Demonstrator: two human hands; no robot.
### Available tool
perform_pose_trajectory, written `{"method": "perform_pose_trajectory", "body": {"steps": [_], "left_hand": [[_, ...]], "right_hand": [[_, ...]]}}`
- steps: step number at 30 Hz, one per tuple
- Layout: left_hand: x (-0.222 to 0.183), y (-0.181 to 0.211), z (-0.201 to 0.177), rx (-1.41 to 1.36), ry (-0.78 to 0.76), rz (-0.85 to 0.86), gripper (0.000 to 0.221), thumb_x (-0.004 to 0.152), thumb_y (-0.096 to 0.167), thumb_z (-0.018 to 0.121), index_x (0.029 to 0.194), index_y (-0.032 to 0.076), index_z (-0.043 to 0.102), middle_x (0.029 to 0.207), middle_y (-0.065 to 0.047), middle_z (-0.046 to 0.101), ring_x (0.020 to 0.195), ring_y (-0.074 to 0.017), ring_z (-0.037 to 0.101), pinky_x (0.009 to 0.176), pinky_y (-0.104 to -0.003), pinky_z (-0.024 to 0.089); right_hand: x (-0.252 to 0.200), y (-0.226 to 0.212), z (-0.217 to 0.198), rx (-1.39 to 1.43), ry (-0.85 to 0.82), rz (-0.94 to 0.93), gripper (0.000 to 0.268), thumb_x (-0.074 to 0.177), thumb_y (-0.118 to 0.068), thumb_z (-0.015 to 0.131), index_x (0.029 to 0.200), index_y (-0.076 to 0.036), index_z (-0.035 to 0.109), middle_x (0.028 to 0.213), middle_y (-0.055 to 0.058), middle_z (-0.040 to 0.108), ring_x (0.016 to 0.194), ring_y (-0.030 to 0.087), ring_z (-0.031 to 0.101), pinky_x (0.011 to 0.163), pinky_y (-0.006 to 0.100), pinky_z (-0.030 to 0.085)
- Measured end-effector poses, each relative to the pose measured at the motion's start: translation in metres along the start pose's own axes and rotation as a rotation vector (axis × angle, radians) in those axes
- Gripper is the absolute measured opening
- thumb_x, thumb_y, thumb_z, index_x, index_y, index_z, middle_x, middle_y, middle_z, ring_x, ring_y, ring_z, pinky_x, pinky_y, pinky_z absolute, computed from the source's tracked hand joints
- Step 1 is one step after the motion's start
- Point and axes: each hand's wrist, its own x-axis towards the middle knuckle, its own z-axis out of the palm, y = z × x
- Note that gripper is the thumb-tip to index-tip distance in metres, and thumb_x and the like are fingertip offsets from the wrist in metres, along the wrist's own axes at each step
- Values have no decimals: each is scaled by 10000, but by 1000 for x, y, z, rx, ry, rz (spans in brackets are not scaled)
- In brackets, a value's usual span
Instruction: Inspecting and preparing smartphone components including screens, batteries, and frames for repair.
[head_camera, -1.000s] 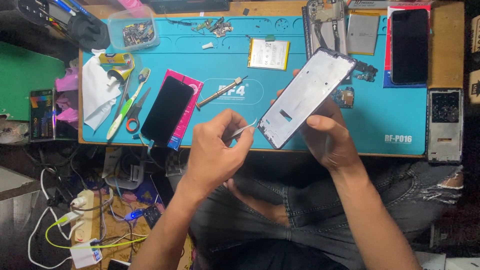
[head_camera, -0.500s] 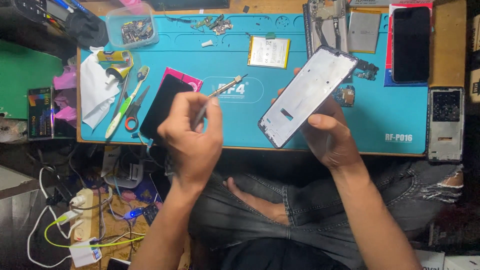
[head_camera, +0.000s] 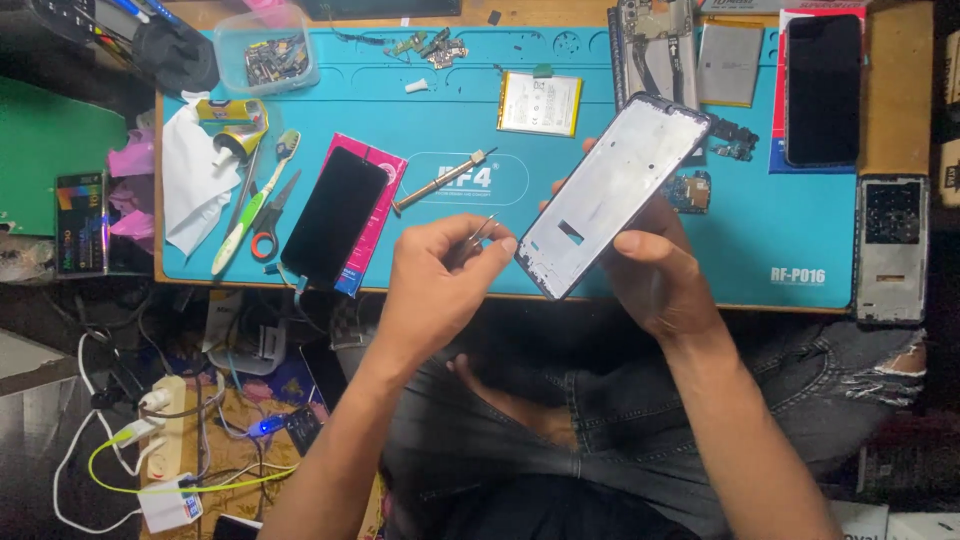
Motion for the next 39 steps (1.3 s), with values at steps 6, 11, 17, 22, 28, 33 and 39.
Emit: {"method": "perform_pose_trajectory", "body": {"steps": [6,11,17,22,28,33,39], "left_hand": [[1,1,1,-4,5,-59,164,962,222,754,924,90,844,676,23,602,657,-95,397,565,-315,333],[3,-3,-1,-34,-38,-27,189,1008,211,705,891,93,795,777,-18,762,719,-97,460,585,-310,369],[11,-24,-7,-38,85,45,250,1061,237,694,839,129,655,758,66,512,726,-60,422,635,-284,374],[15,-43,-24,403,285,173,230,1029,187,673,832,67,671,625,-33,547,595,-193,446,587,-426,383],[6,-53,-57,228,366,28,273,989,160,694,1253,121,639,708,20,556,678,-160,657,729,-354,547],[28,-86,-116,524,720,329,271,975,-6,726,1234,3,806,1058,-147,615,919,-341,683,834,-458,576],[81,-132,-169,753,710,388,383,907,-70,808,1289,-37,805,1089,-196,629,987,-401,694,859,-520,590]], "right_hand": [[-1,1,1,3,-9,-16,891,845,-336,730,1640,-96,404,1417,195,652,1325,388,662,1154,526,504],[-1,1,1,4,-25,-15,883,847,-340,737,1631,-97,412,1406,186,658,1318,389,671,1144,522,508],[-2,2,-3,70,-6,10,929,820,-339,733,1650,-73,410,1399,197,657,1328,409,662,1169,539,489],[-1,1,0,196,13,36,995,780,-339,772,1656,-45,400,1407,182,627,1333,383,626,1221,548,453],[-3,7,3,232,242,158,986,729,-315,621,1650,-34,407,1475,329,590,1387,483,581,1163,662,458],[-9,24,-19,430,119,114,814,939,-328,672,1646,25,480,1435,371,650,1250,527,674,1018,571,537],[-11,38,-33,668,90,165,719,989,-277,672,1617,35,512,1495,414,586,1297,550,633,1051,625,534]]}}
